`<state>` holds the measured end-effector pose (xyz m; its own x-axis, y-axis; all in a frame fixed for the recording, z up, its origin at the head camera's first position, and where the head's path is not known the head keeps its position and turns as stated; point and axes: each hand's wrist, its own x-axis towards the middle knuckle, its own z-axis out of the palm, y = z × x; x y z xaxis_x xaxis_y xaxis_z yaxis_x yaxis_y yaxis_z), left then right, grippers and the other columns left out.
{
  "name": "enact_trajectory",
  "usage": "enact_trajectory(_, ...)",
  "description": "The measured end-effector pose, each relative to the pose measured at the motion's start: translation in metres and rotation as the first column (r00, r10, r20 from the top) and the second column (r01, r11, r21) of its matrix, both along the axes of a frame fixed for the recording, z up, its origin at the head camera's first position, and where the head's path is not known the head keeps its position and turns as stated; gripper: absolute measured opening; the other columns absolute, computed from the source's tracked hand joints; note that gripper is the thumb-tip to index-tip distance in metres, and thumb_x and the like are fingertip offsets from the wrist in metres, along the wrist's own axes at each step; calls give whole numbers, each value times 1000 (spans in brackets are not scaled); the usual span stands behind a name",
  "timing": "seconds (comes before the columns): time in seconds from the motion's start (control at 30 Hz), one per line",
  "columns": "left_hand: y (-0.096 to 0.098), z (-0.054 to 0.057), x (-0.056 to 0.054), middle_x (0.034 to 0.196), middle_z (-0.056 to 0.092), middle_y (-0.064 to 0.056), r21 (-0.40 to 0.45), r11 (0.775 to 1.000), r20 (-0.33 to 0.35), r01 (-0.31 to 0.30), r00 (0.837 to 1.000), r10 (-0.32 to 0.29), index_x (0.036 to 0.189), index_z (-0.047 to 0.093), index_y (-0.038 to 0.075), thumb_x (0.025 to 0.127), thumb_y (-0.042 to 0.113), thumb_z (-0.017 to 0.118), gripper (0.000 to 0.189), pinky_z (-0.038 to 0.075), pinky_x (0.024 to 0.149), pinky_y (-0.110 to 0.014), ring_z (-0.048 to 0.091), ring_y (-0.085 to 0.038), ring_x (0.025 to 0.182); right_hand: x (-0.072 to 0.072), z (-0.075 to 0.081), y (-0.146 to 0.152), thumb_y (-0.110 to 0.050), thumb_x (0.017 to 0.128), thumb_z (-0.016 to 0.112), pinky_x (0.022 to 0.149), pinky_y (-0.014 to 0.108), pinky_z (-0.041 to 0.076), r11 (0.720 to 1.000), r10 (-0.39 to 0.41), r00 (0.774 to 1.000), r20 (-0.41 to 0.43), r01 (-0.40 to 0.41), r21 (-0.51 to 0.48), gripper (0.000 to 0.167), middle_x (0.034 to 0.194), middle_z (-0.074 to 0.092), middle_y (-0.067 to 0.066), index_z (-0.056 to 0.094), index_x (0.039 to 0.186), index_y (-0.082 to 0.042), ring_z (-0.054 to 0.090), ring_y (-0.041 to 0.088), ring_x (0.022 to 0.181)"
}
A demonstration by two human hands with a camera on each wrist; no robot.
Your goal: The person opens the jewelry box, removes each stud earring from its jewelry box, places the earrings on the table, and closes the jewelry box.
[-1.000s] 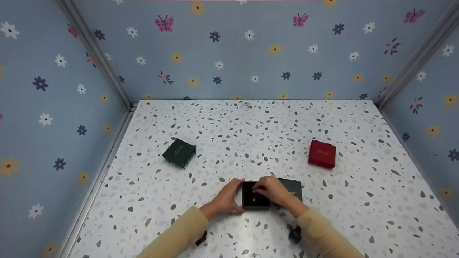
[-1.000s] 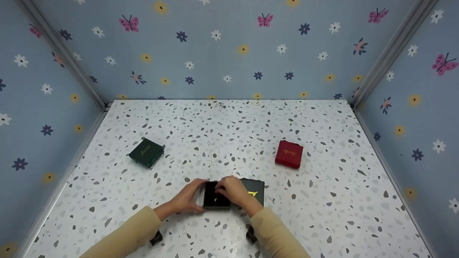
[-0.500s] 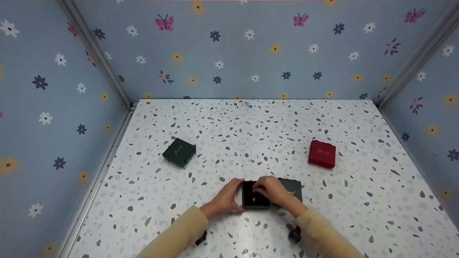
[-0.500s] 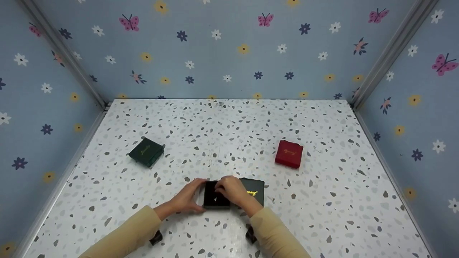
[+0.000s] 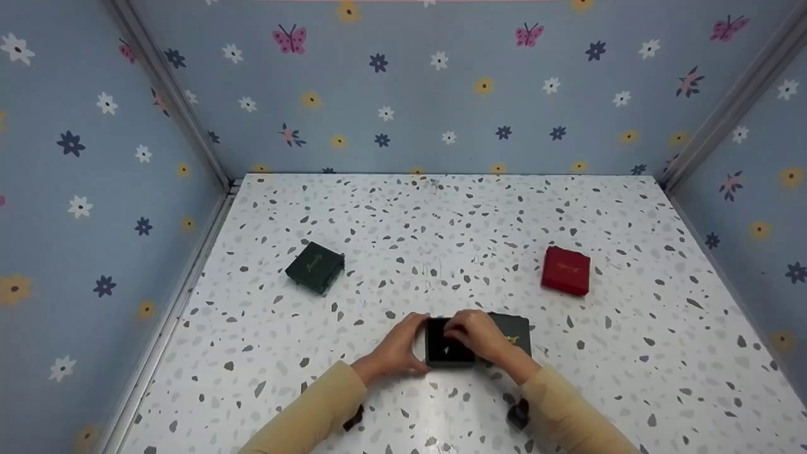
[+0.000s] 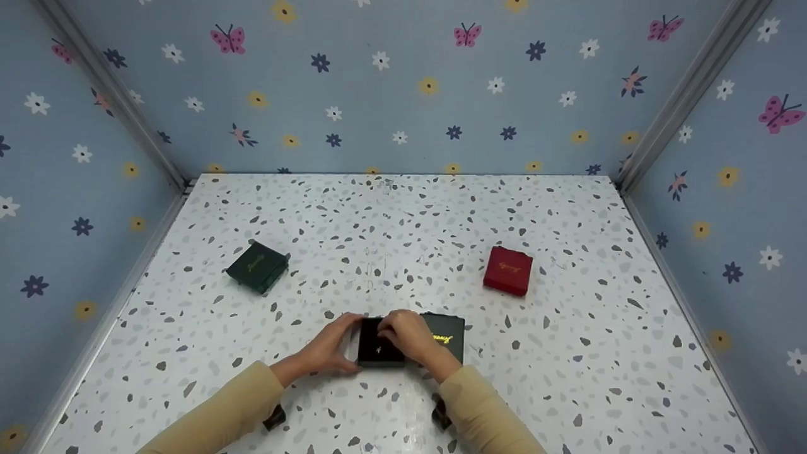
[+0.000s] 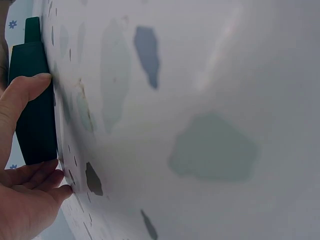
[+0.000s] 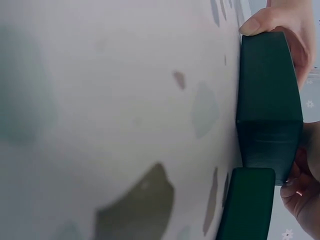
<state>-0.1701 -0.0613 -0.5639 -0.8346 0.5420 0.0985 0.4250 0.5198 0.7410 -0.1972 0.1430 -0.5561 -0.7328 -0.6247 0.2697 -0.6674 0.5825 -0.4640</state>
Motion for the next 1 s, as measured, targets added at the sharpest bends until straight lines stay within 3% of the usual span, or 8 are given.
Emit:
enact_trajectory(0.43,0,0,0,114,45,-8,7,1000,-20,11,1000,-11,125,38,-3,49,14,84,91,33,96,-27,44,-18,106,0,-3,1,-11,77,67,64,26,49,996,12,999,-33,-15,-84,5,72,63,1,70,77,-7,59,13,68)
enact_trajectory(1.0,1,1,0,115,46,-7,8,1000,-12,8,1000,-8,125,38,-2,48,13,84,91,32,97,-27,44,-19,107,-1,-3,1,-7,76,67,69,26,49,982,-37,995,91,53,-182,6,78,66,2,70,81,-6,61,13,74)
